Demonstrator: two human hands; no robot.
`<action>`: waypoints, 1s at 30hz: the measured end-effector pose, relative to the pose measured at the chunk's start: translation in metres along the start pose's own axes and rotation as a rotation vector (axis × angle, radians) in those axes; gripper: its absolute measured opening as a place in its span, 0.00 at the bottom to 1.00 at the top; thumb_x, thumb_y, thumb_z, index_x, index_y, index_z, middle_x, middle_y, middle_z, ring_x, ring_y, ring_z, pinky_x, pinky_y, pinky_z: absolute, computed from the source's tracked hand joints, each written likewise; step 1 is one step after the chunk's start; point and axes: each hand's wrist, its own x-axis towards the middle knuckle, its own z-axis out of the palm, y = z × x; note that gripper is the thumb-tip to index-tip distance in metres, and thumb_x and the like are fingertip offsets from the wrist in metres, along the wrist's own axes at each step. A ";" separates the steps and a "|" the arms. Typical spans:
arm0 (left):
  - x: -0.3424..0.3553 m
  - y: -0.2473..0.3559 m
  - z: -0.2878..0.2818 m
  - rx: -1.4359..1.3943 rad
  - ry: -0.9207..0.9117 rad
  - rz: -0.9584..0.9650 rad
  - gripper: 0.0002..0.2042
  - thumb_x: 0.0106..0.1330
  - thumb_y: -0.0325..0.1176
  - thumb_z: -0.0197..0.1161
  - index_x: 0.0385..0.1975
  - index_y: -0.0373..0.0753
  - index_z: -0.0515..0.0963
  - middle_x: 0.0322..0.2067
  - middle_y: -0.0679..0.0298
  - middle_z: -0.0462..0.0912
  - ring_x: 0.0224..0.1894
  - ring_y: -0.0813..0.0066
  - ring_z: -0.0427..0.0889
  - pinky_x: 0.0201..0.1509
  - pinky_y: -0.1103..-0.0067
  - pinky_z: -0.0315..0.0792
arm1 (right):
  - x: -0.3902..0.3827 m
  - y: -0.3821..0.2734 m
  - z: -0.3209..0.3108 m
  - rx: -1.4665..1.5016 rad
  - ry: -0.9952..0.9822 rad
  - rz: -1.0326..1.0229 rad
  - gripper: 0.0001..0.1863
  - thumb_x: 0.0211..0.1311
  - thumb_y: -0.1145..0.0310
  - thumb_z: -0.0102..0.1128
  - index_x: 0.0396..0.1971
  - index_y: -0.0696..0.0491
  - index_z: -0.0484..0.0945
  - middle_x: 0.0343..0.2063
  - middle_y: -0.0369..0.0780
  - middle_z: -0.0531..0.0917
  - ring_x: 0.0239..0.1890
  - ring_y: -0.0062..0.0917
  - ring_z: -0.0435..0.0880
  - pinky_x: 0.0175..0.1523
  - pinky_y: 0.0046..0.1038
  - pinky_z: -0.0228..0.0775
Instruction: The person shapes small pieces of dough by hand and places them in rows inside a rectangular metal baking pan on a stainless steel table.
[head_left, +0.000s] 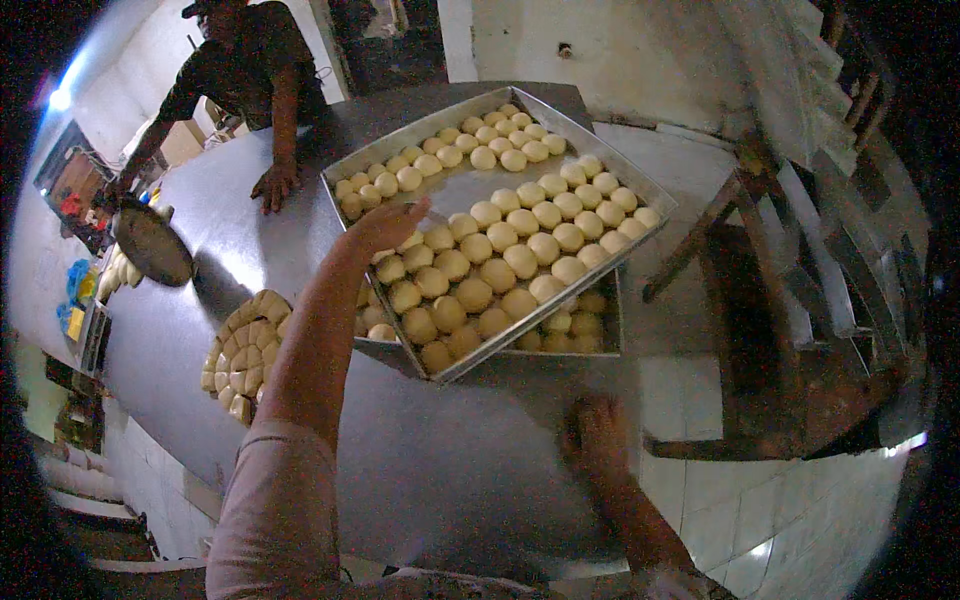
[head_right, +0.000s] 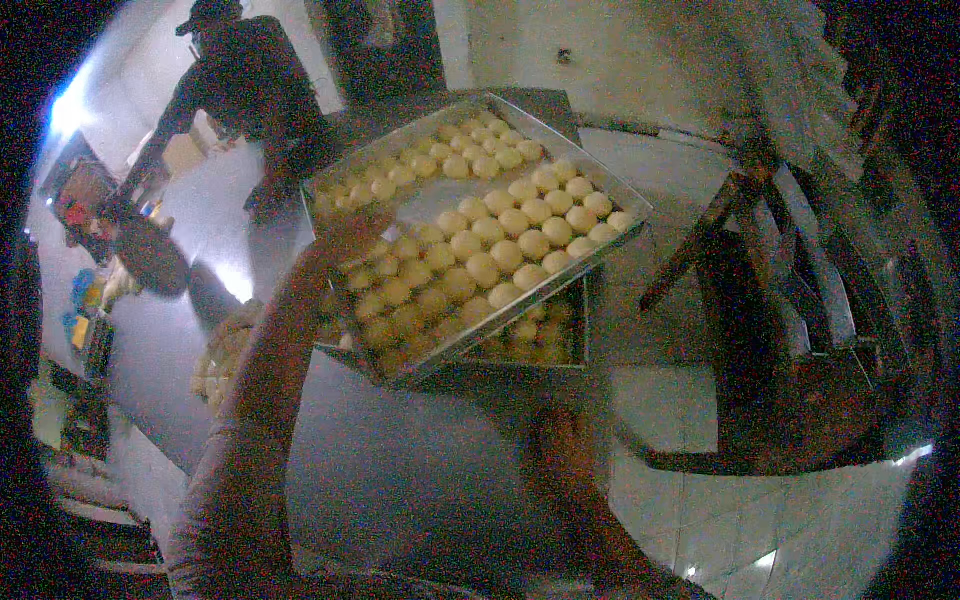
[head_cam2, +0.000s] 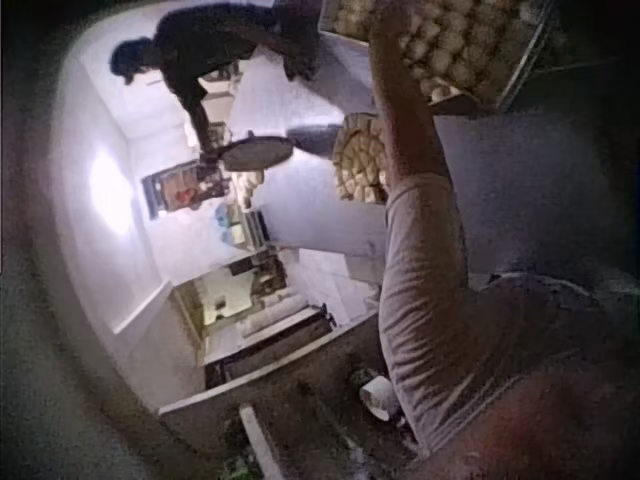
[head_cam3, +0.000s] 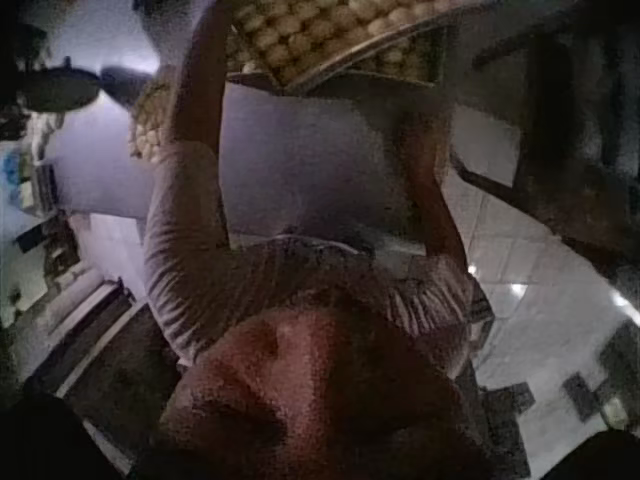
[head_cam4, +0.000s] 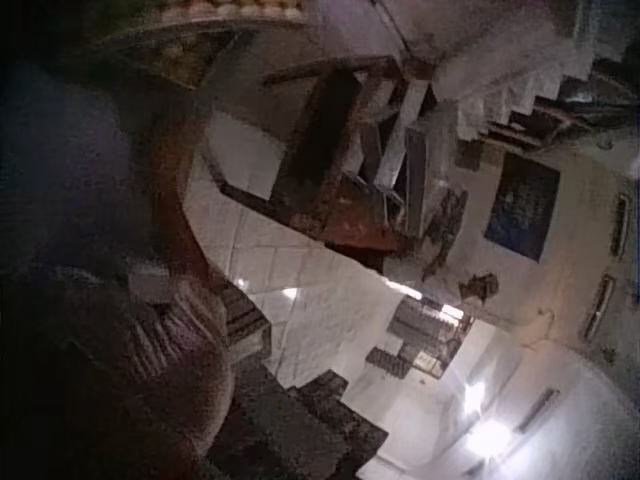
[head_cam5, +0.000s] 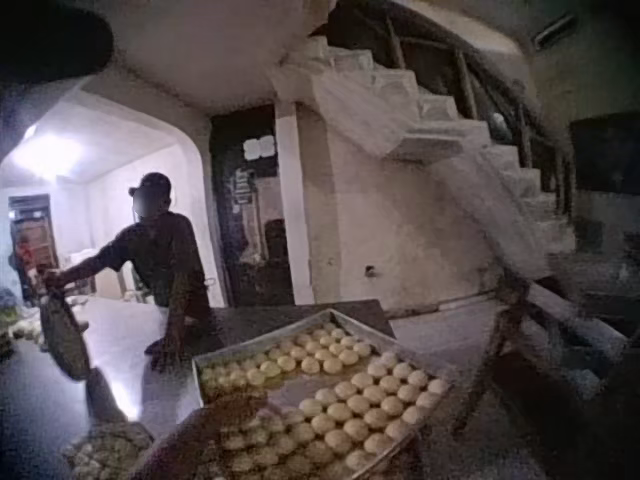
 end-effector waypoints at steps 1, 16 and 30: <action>-0.006 -0.008 -0.007 0.043 0.063 0.035 0.23 0.65 0.47 0.41 0.48 0.34 0.69 0.41 0.48 0.74 0.45 0.49 0.72 0.53 0.63 0.63 | -0.009 -0.002 -0.006 -0.004 -0.021 -0.036 0.11 0.46 0.71 0.56 0.33 0.56 0.73 0.40 0.46 0.74 0.47 0.43 0.69 0.53 0.39 0.61; -0.306 0.078 -0.056 -0.871 -0.189 0.114 0.08 0.60 0.31 0.55 0.37 0.38 0.75 0.34 0.58 0.79 0.36 0.64 0.78 0.41 0.73 0.71 | 0.336 -0.089 -0.063 0.883 0.665 -0.175 0.18 0.53 0.65 0.54 0.44 0.57 0.71 0.37 0.39 0.77 0.40 0.25 0.74 0.50 0.28 0.65; -0.351 -0.107 0.013 0.062 0.415 -0.596 0.26 0.52 0.32 0.61 0.53 0.34 0.64 0.46 0.51 0.70 0.45 0.56 0.71 0.50 0.70 0.66 | 0.161 -0.285 0.024 0.585 -0.326 -0.569 0.10 0.55 0.65 0.55 0.32 0.55 0.78 0.29 0.42 0.80 0.32 0.31 0.79 0.39 0.29 0.70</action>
